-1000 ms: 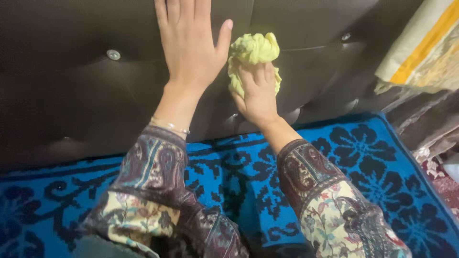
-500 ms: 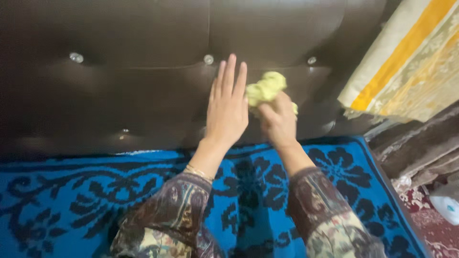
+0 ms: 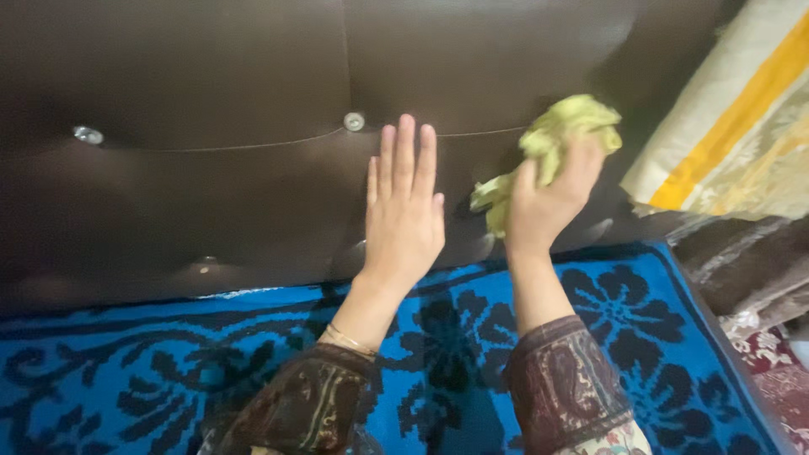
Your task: The person wipes a brown tufted headboard with a yellow cloth, moving from the upper surface down to the side edge. The camera follows the wiping motion along the headboard and briefly shows the adjacent patterned carpet.
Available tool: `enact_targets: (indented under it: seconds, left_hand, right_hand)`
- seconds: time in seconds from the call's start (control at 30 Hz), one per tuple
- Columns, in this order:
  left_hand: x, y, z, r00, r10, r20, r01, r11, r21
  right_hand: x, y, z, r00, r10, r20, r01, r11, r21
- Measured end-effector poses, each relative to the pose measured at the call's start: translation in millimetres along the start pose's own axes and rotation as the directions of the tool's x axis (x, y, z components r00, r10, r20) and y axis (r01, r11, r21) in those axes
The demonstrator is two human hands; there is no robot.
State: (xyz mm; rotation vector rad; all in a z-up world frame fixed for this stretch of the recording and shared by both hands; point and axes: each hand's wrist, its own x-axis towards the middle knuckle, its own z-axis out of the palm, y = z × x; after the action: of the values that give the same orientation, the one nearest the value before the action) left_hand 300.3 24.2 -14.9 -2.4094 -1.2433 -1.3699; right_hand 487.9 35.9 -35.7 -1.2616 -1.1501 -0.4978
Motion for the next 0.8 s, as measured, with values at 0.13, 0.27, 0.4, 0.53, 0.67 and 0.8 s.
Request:
enact_targets:
  seconds: [0.13,0.27,0.4,0.53,0.67,0.8]
  left_hand:
    - [2.8,1.5,-7.1,1.000,0.016,0.017,-0.016,0.999,0.033]
    - [1.9,1.6,-13.6,0.998,0.042,0.039,-0.044,0.998,0.048]
    - [1.7,2.3,-15.6,0.997,0.044,0.058,-0.047,0.998,0.051]
    - [8.0,6.9,-14.6,0.994,0.021,0.109,-0.029,0.997,0.074]
    - [4.3,1.7,-19.6,0.991,0.031,0.132,-0.043,0.995,0.089]
    - [5.1,-0.9,-20.0,0.991,0.085,0.102,-0.095,0.990,0.100]
  right_hand:
    - [-40.5,31.8,-24.4,0.957,-0.136,0.257,0.179,0.972,-0.151]
    - [-77.7,97.6,-35.8,0.981,0.127,0.150,-0.094,0.973,-0.212]
    - [-84.0,162.6,-12.7,0.769,0.639,-0.017,-0.547,0.670,0.502]
    - [-116.8,162.8,24.1,0.892,0.421,-0.165,-0.403,0.905,0.133]
    - [-169.3,89.5,49.7,0.813,0.564,0.149,-0.567,0.823,-0.020]
    - [-147.5,23.9,22.7,0.745,0.590,0.312,-0.654,0.739,0.162]
